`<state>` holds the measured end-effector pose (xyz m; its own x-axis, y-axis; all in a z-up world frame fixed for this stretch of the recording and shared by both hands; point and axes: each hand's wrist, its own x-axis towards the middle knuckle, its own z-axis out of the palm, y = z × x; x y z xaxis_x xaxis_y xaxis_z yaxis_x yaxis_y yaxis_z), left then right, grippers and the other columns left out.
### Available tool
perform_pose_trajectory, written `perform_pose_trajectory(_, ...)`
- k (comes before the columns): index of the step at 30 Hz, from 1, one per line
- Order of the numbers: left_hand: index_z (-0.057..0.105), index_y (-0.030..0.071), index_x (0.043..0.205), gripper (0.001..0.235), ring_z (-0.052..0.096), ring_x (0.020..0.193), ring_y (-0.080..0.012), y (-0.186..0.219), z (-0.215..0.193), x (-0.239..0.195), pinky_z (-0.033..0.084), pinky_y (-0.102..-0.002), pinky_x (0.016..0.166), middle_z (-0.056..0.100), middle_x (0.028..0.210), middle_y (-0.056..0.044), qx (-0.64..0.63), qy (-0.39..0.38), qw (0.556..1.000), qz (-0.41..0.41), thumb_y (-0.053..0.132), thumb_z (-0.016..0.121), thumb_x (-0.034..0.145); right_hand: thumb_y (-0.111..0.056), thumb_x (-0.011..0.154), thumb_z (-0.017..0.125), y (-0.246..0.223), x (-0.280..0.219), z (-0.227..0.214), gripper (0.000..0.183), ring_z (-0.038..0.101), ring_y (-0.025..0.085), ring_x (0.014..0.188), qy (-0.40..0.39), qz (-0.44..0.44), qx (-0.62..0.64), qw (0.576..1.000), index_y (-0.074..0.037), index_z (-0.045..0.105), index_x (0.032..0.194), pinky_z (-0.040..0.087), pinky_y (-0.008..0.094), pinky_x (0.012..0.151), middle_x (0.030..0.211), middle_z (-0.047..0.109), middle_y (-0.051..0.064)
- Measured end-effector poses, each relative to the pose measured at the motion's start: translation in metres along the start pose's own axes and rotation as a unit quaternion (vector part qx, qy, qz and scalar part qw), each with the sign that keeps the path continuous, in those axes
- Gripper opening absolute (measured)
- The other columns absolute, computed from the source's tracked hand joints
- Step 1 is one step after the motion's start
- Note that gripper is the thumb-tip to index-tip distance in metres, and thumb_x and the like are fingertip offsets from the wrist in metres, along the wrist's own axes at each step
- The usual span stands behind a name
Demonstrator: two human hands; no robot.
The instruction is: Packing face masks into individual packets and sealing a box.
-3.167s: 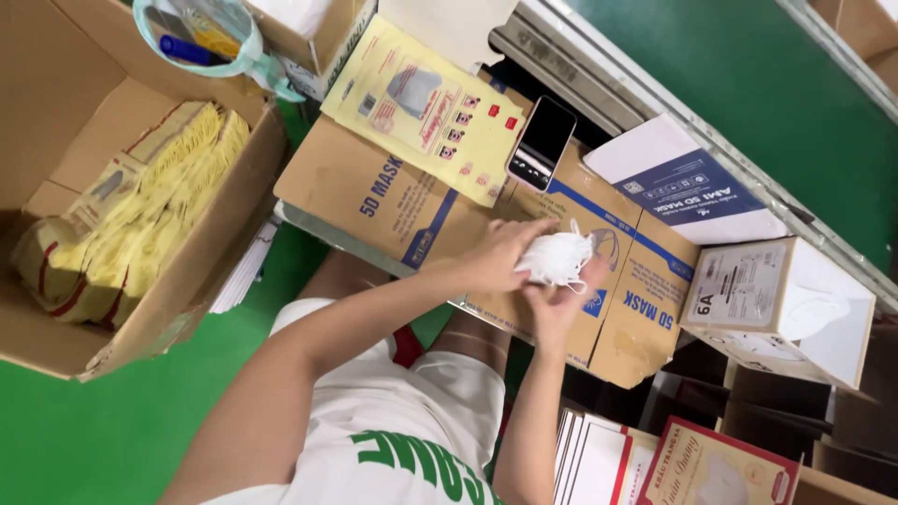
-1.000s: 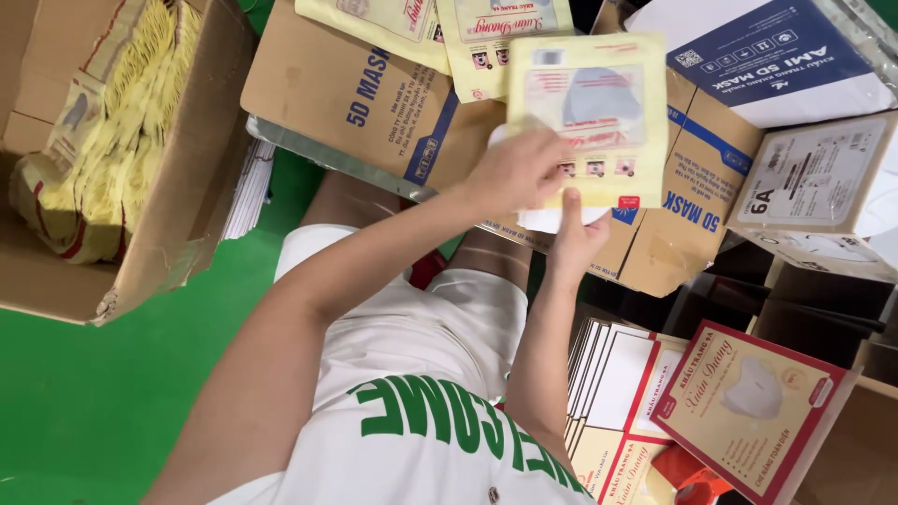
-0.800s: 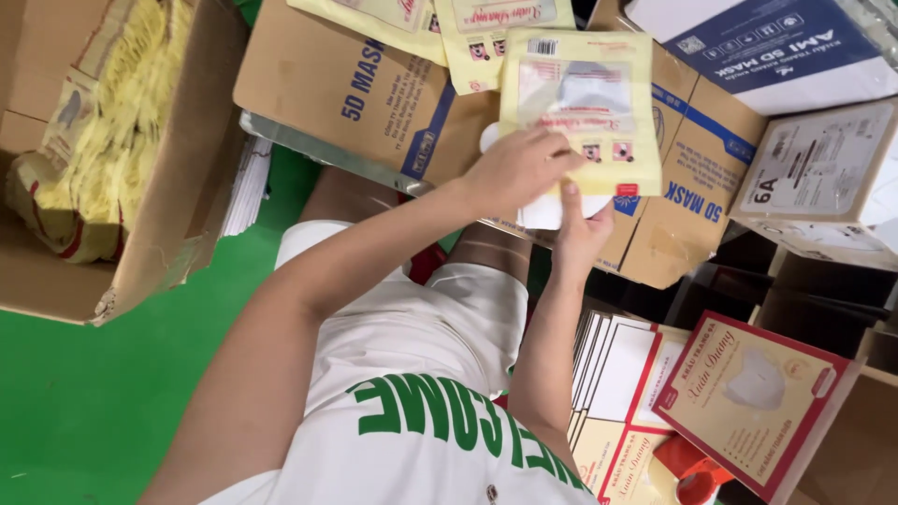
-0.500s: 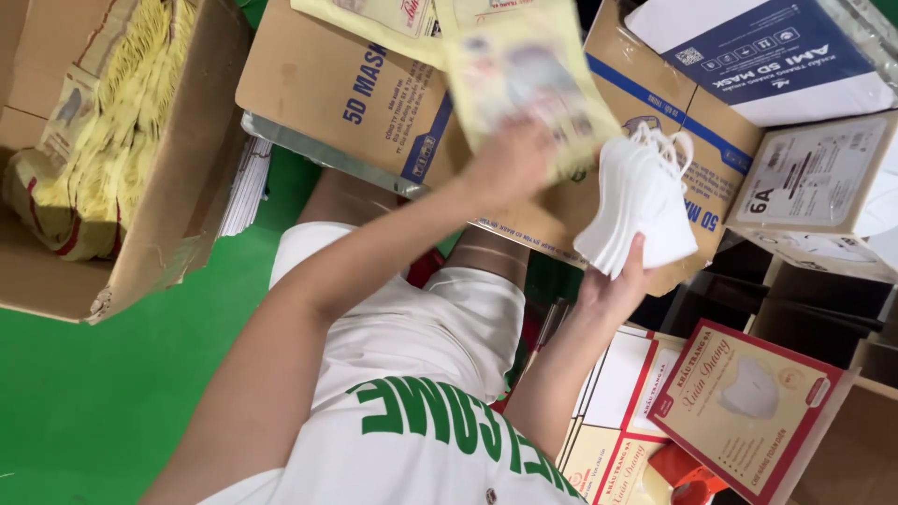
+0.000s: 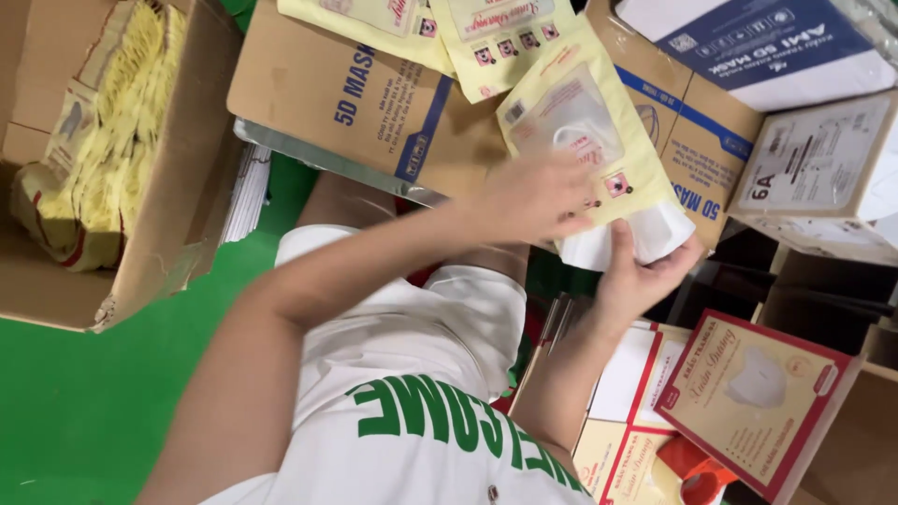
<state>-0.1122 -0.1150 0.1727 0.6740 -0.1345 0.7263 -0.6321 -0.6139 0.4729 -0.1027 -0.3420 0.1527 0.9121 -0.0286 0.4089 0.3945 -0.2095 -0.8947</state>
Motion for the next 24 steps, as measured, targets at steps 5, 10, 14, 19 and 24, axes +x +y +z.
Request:
perform_pose_trajectory(5, 0.074, 0.004, 0.095, 0.046, 0.068, 0.085, -0.0318, 0.003, -0.048, 0.041, 0.045, -0.043, 0.075, 0.07, 0.09, -0.011, 0.021, -0.008, 0.999, 0.04, 0.037, 0.076, 0.063, 0.007, 0.093, 0.083, -0.007, 0.003, -0.045, 0.043, 0.068, 0.021, 0.113, -0.125, 0.009, -0.031, 0.992, 0.004, 0.057, 0.128, 0.056, 0.035, 0.105, 0.125, 0.069, 0.017)
perform_pose_trajectory(10, 0.075, 0.007, 0.081, 0.029, 0.069, 0.076, -0.0359, -0.005, -0.032, 0.039, 0.049, -0.046, 0.08, 0.07, 0.072, -0.012, -0.052, -0.212, 0.975, -0.042, 0.034, 0.083, 0.073, -0.009, 0.092, 0.08, -0.035, 0.024, -0.026, 0.056, 0.06, 0.023, 0.123, -0.205, -0.034, -0.095, 0.974, 0.003, 0.054, 0.14, 0.049, 0.039, 0.11, 0.136, 0.061, 0.018)
perform_pose_trajectory(14, 0.076, 0.009, 0.08, 0.021, 0.068, 0.073, -0.0375, -0.018, -0.033, 0.032, 0.052, -0.048, 0.073, 0.068, 0.07, -0.014, -0.071, -0.195, 0.975, -0.078, 0.028, 0.081, 0.074, -0.022, 0.091, 0.076, -0.023, 0.009, -0.008, 0.07, 0.051, 0.025, 0.141, -0.292, 0.014, -0.009, 0.956, -0.002, 0.043, 0.149, 0.041, 0.044, 0.121, 0.152, 0.049, 0.014)
perform_pose_trajectory(19, 0.075, 0.004, 0.076, 0.03, 0.068, 0.07, -0.0375, -0.026, -0.022, 0.023, 0.053, -0.049, 0.061, 0.067, 0.071, -0.015, -0.144, -0.189, 0.964, -0.12, 0.033, 0.082, 0.071, -0.016, 0.098, 0.074, 0.029, -0.005, -0.02, 0.046, 0.059, 0.023, 0.131, -0.284, 0.177, 0.225, 0.915, -0.003, 0.053, 0.136, 0.05, 0.04, 0.112, 0.148, 0.055, 0.012)
perform_pose_trajectory(24, 0.075, 0.004, 0.078, 0.031, 0.067, 0.061, -0.0279, -0.036, -0.024, 0.03, 0.051, -0.04, 0.057, 0.067, 0.068, -0.012, -0.153, -0.192, 0.949, -0.197, 0.034, 0.079, 0.078, 0.0, 0.097, 0.06, 0.017, 0.0, -0.016, 0.023, 0.064, 0.018, 0.113, -0.305, 0.09, 0.025, 0.948, 0.006, 0.072, 0.116, 0.052, 0.031, 0.097, 0.13, 0.066, 0.013)
